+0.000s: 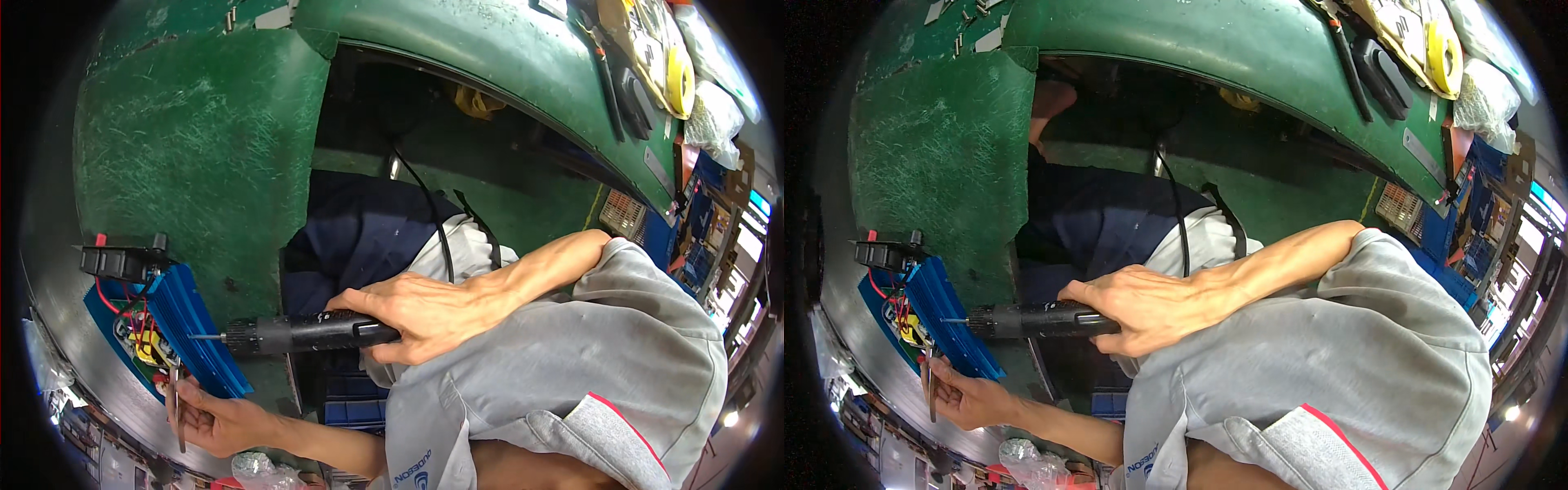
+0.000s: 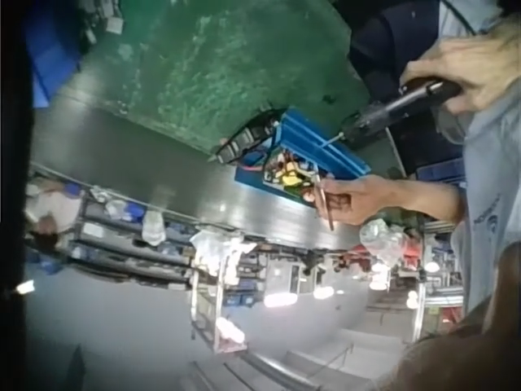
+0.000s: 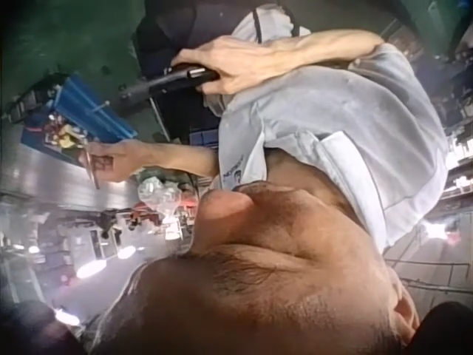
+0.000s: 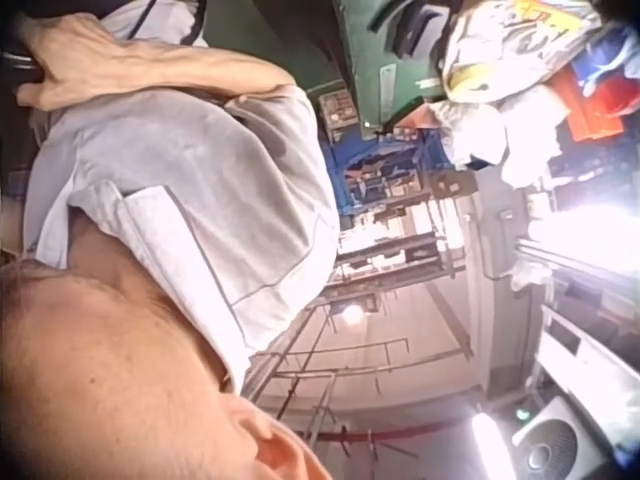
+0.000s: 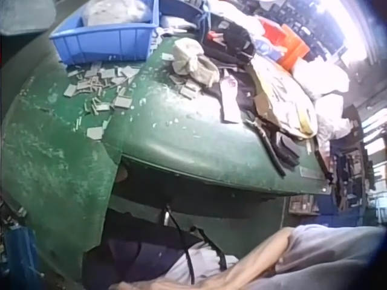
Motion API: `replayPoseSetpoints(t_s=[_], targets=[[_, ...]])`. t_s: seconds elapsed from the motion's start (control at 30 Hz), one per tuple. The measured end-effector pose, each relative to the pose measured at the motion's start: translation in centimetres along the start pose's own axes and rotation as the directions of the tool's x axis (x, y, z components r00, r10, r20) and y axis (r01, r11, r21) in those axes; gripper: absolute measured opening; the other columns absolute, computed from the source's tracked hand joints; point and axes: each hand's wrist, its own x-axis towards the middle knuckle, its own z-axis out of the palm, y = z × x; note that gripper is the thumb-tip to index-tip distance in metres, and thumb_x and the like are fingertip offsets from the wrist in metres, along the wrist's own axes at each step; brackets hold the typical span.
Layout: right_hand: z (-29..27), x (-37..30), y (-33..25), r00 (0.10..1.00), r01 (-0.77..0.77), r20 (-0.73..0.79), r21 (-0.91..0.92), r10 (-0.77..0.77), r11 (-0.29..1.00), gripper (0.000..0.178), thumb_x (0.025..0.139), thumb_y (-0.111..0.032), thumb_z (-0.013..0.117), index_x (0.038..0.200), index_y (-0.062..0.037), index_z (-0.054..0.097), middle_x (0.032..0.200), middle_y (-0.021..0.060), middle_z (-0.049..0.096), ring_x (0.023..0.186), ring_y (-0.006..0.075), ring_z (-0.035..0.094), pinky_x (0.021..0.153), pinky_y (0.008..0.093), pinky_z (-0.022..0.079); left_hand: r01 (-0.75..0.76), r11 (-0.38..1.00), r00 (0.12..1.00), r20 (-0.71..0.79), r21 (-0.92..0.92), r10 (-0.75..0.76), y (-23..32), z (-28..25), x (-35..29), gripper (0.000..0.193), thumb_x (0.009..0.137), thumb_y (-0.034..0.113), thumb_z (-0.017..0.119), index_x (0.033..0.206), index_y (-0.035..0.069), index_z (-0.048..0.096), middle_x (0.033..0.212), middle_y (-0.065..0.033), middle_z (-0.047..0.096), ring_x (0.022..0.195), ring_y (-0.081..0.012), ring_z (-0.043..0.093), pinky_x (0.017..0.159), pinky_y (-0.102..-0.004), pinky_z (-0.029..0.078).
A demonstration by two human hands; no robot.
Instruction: Assembling electronic components and wiring onto a circuit board within a metal chassis using an electric screwdriver on an assembly line.
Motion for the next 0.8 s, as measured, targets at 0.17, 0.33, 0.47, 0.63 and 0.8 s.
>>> replayPoseSetpoints(t_s=[0.17, 0.33, 0.47, 0.63, 0.8], targets=[[-1.3, 0.7, -1.7, 0.992, -0.100, 0.070, -0.017, 0.101, 0.995, 0.053, 0.098, -0.035, 0.059, 0.129, 0.0067, 0.050, 0.093, 0.0235, 0.068, 0.083, 0.0412, 0.069, 0.074, 0.0472, 0.054, 0.007, 1.000, 1.000, -0.004, -0.012, -0.007, 0.1, 0.7, 0.0, 0.030, 0.101, 0.015, 0.063, 0.113, -0.012, 0.057, 0.101, -0.0199, 0.071, 0.085, -0.0226, 0.072, 0.076, -0.0298, 0.061], [-2.6, 2.3, -0.9, 0.844, -0.499, 0.424, 0.396, 0.329, 0.771, 0.073, 0.106, -0.062, 0.023, 0.094, -0.0050, 0.067, 0.074, 0.0005, 0.065, 0.071, 0.0107, 0.059, 0.068, 0.0303, 0.048, 0.179, 0.963, 0.981, -0.112, 0.201, -0.159, 0.7, -0.1, 0.0, 0.023, 0.099, 0.014, 0.066, 0.106, -0.008, 0.066, 0.096, -0.0171, 0.075, 0.084, -0.0213, 0.073, 0.075, -0.0302, 0.057], [-2.9, 1.8, 0.4, 0.826, -0.534, 0.394, 0.317, 0.403, 0.784, 0.072, 0.107, -0.061, 0.021, 0.099, -0.0060, 0.067, 0.075, 0.0004, 0.065, 0.072, 0.0097, 0.057, 0.071, 0.0274, 0.046, 0.096, 0.988, 0.995, -0.009, -0.120, -0.098, 1.0, 1.0, -0.6, 0.014, 0.097, 0.000, 0.063, 0.107, -0.010, 0.060, 0.098, -0.0177, 0.070, 0.082, -0.0244, 0.069, 0.075, -0.0322, 0.058], [-2.8, 1.7, -1.3, 0.862, -0.479, 0.346, 0.319, 0.370, 0.818, 0.073, 0.107, -0.061, 0.020, 0.106, -0.0051, 0.068, 0.077, 0.0005, 0.063, 0.071, 0.0100, 0.054, 0.069, 0.0275, 0.045, 0.054, 0.982, 0.998, 0.054, -0.179, -0.045, 0.9, 0.0, -0.7, 0.014, 0.097, 0.002, 0.064, 0.107, -0.008, 0.060, 0.102, -0.0172, 0.070, 0.088, -0.0218, 0.069, 0.078, -0.0324, 0.057], [-2.8, 1.7, -1.9, 0.756, -0.645, 0.487, 0.437, 0.437, 0.628, 0.086, 0.104, -0.067, 0.018, 0.134, 0.0028, 0.056, 0.078, 0.0057, 0.063, 0.071, 0.0131, 0.056, 0.065, 0.0295, 0.046, 0.038, 0.963, 0.998, 0.055, -0.266, -0.025, 0.7, -0.4, -0.1, 0.011, 0.096, -0.001, 0.064, 0.105, -0.007, 0.061, 0.100, -0.0167, 0.070, 0.087, -0.0234, 0.069, 0.078, -0.0340, 0.057]])
